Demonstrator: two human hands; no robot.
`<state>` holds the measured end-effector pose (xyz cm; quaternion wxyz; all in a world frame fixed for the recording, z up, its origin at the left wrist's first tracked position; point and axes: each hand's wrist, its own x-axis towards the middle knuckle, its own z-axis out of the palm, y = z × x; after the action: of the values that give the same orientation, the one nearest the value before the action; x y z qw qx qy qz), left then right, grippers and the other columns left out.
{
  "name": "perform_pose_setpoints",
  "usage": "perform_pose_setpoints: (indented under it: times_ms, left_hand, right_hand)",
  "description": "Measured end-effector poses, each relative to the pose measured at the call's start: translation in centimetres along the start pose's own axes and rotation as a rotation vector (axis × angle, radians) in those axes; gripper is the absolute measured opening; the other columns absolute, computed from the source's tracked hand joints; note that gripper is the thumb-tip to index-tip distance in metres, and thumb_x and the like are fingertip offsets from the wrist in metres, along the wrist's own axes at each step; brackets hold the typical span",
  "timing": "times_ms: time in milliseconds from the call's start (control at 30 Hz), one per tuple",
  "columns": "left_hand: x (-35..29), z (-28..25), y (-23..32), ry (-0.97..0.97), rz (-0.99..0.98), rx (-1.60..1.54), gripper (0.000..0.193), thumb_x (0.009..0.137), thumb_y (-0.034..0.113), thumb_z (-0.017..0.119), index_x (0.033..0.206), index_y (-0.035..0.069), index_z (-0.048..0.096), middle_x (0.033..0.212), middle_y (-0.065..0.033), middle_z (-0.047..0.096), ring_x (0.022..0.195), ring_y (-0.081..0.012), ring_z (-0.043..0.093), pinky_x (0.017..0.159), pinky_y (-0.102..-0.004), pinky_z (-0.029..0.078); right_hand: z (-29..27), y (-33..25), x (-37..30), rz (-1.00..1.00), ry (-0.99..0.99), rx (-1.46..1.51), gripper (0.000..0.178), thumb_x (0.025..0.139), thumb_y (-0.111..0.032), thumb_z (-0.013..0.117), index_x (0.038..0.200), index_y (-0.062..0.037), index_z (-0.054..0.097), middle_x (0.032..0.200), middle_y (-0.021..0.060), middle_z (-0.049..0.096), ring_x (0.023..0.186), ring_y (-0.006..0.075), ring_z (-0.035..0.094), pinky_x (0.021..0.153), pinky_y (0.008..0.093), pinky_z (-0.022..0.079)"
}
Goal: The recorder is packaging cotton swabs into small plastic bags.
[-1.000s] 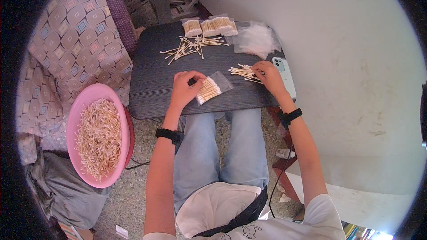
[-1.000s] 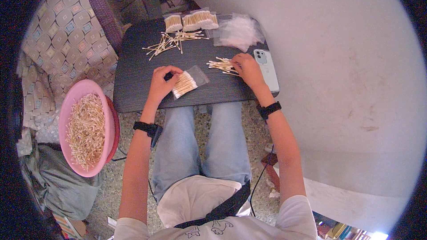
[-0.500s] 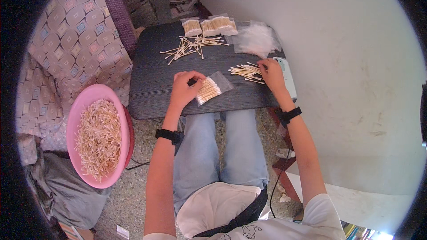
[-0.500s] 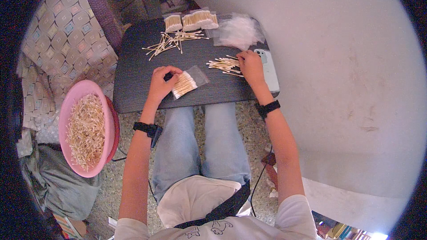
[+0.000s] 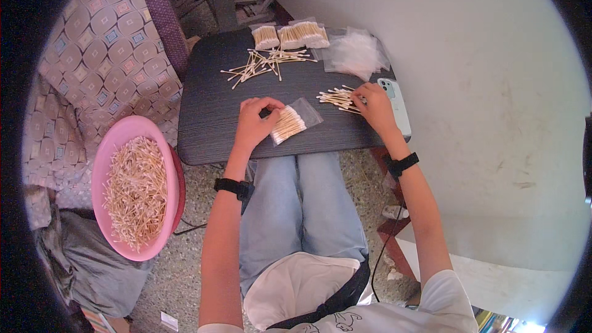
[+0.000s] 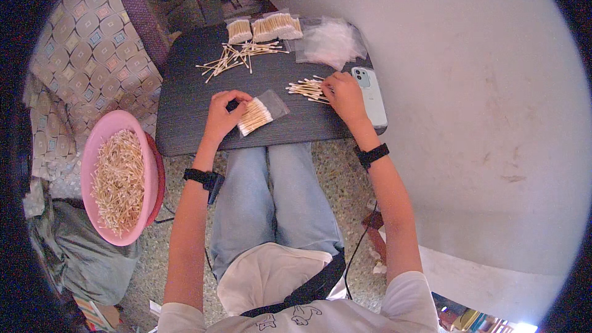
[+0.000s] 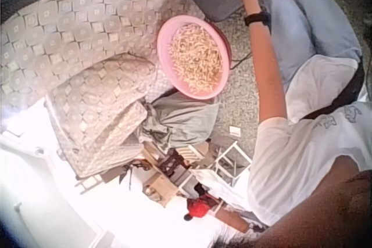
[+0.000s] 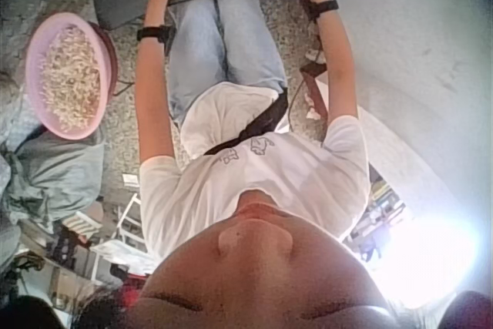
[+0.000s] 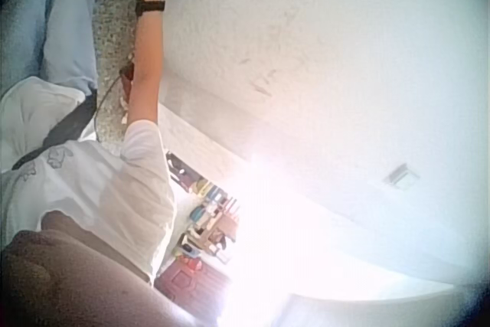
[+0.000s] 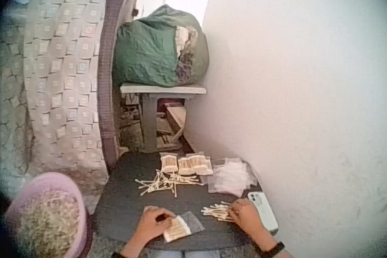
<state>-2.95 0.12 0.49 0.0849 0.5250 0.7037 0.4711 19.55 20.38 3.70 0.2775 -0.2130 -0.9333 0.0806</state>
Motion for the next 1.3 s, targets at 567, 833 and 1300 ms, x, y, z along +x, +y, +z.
perform_pose_setpoints:
  times_ms: [567,833,1300]
  left_hand:
    - [-0.1,-0.1,0.2,-0.004,0.001,0.003,0.011,0.077,0.011,0.062,0.086,0.011,0.068,0.080,-0.0037,0.066,0.084,-0.0201,0.060,0.093,-0.0360,0.036]
    - [-0.1,-0.1,0.1,-0.002,0.015,-0.017,0.011,0.078,0.012,0.062,0.087,0.011,0.069,0.079,-0.0039,0.065,0.082,-0.0205,0.060,0.092,-0.0358,0.036]
    - [-0.1,-0.1,0.4,-0.021,-0.039,0.006,0.012,0.078,0.013,0.062,0.088,0.011,0.068,0.081,-0.0035,0.065,0.088,-0.0213,0.058,0.093,-0.0365,0.036]
  right_hand:
    - [0.5,2.6,0.1,0.178,-0.030,-0.134,0.012,0.083,-0.006,0.057,0.093,-0.0013,0.061,0.092,0.0160,0.060,0.089,0.0356,0.055,0.078,0.0429,0.045]
    - [1.5,2.3,-0.3,0.036,0.011,0.008,0.020,0.084,0.000,0.055,0.100,-0.0019,0.065,0.094,0.0155,0.059,0.091,0.0328,0.056,0.081,0.0390,0.045]
    - [1.1,0.2,-0.4,0.100,-0.023,0.220,0.018,0.086,-0.004,0.055,0.099,-0.0025,0.067,0.095,0.0140,0.063,0.091,0.0327,0.057,0.081,0.0389,0.046]
